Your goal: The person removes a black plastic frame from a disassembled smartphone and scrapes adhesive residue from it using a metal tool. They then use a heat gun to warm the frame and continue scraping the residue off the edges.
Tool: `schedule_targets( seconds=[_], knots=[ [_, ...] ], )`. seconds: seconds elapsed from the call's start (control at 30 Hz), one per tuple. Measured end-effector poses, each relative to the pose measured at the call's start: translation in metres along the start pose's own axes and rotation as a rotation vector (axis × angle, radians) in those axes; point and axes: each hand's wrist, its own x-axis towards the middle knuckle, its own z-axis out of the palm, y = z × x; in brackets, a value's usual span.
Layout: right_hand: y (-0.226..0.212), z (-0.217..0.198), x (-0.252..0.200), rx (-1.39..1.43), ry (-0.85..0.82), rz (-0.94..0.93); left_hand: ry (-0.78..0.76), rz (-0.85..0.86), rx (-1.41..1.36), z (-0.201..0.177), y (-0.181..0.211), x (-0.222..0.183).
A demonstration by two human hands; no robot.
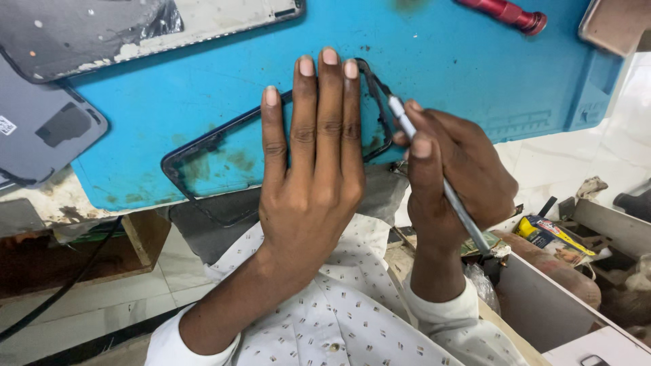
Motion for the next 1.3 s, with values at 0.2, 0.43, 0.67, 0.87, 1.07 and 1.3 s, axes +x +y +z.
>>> schedule_targets(
  seconds=[0.2, 0.43, 0.67, 0.87, 1.07, 1.3],
  knots=[
    [0.012, 0.006, 0.010, 0.163, 0.021, 0.053, -0.002, 0.006, 0.001, 0.003, 0.000, -0.003],
    [0.006, -0.007, 0.008, 0.028, -0.117, -0.068, -0.047, 0.047, -0.060, -0.016, -0.011, 0.000],
    [-0.004, -0.031, 0.000, -0.088, -0.294, -0.183, -0.157, 0.302, -0.258, -0.039, -0.047, 0.000],
    [0.003, -0.030, -0.006, -0.152, -0.318, -0.221, -0.225, 0.247, -0.110, -0.034, -0.045, -0.002],
    [0.008, -0.019, -0.010, -0.140, -0.249, -0.221, -0.221, 0.256, 0.058, -0.026, -0.036, -0.005],
    [0.002, -0.026, -0.016, -0.168, -0.268, -0.182, -0.166, 0.253, 0.083, -0.020, -0.033, -0.008]
  ],
)
